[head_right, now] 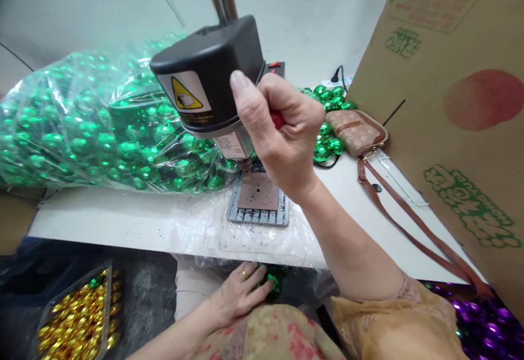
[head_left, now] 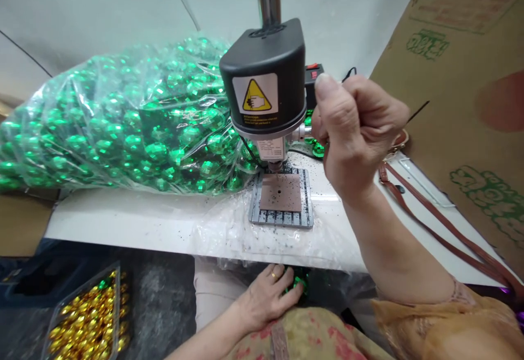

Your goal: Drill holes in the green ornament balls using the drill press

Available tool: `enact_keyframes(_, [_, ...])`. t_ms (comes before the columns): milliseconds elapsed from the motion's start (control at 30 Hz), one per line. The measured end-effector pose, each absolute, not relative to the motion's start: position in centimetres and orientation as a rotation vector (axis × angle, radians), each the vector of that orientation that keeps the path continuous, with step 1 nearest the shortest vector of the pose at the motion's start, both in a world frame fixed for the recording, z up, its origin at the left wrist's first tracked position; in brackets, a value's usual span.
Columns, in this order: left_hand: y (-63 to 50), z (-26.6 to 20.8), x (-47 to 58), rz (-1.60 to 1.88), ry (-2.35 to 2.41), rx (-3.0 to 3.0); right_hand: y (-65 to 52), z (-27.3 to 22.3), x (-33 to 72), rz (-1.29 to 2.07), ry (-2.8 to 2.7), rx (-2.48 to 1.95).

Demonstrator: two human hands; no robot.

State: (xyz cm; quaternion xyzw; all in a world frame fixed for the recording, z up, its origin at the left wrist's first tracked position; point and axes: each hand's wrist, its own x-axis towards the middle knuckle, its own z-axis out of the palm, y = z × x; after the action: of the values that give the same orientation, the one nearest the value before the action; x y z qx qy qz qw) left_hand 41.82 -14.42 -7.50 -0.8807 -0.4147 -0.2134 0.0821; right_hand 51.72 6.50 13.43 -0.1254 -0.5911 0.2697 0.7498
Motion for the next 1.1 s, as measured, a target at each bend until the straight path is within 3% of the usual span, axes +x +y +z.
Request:
enact_keyframes(200, [-12.2, -7.4, 42.6, -1.037, -1.228, -2.49, 6.5, 13.5, 51.4, 0.691, -1.252, -0.165])
enact_keyframes(367, [-7.7, -5.5, 45.3, -1.125, -1.275, -2.505, 7.3, 14.3, 51.7, 0.759, -1.321, -0.234])
enact_keyframes(800, [16.6, -2.1, 52.6, -0.761, -2.064, -2.299, 8.9, 15.6, 51.2, 0.838, -1.337, -0.336])
enact_keyframes(1100, [20.5, -3.1, 53.5, -0.561, -2.261, -2.291, 9.3, 15.6, 51.2, 0.864, -1.391, -0.331])
